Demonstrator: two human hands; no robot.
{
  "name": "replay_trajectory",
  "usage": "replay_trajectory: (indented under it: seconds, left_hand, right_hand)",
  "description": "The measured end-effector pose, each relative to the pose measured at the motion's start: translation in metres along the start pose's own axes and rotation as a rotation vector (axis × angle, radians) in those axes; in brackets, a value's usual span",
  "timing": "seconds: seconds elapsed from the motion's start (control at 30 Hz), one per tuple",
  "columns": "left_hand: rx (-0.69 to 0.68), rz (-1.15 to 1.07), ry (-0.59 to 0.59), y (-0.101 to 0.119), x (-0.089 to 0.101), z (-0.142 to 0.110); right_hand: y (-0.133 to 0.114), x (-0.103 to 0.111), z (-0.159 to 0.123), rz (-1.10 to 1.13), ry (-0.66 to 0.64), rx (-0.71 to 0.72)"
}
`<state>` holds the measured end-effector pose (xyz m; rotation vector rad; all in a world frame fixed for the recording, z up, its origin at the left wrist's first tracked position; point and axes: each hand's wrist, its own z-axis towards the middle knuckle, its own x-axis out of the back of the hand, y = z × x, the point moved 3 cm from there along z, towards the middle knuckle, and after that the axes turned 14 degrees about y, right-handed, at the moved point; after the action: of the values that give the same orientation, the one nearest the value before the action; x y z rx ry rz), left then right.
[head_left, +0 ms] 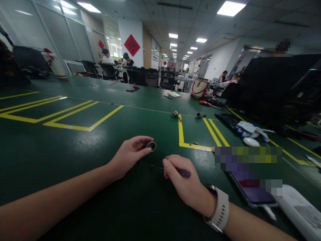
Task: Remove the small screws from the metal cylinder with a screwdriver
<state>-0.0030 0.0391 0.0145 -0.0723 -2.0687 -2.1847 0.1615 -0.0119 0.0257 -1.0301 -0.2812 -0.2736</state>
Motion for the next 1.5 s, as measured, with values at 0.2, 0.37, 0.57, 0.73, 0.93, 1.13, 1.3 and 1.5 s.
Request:
replay_trajectory:
  seconds: [0.2, 0.37, 0.57, 0.73, 0.93, 1.13, 1.3, 1.5]
  left_hand:
    - [0.029, -0.053, 0.023, -0.001, 0.001, -0.001]
    - [0.042, -0.031, 0.045, 0.004, 0.001, -0.004]
    - [0.006, 0.088, 0.067, 0.008, 0.001, -0.006]
    - [-0.042, 0.102, 0.072, 0.008, 0.001, -0.007]
    - [-0.091, 0.107, 0.079, 0.007, 0.002, -0.007]
    - [-0.133, 0.11, 0.101, 0.009, 0.001, -0.006]
    - [-0.159, 0.111, 0.106, 0.01, 0.001, -0.007]
    - [-0.157, 0.118, 0.111, 0.01, 0.0, -0.008]
  right_hand:
    - [0.0, 0.004, -0.002, 0.052, 0.095, 0.093]
    - [-0.002, 0.003, -0.002, 0.043, 0.088, 0.132]
    - [-0.001, -0.002, -0.003, 0.034, 0.047, 0.179]
    - [-0.001, -0.003, -0.003, 0.001, 0.037, 0.212]
    - [-0.003, -0.006, -0.004, -0.025, 0.006, 0.236]
    - [-0.006, -0.005, -0.006, -0.055, -0.012, 0.259]
    - [-0.008, -0.004, -0.007, -0.073, -0.023, 0.262]
    - [-0.006, -0.006, -0.006, -0.085, -0.026, 0.256]
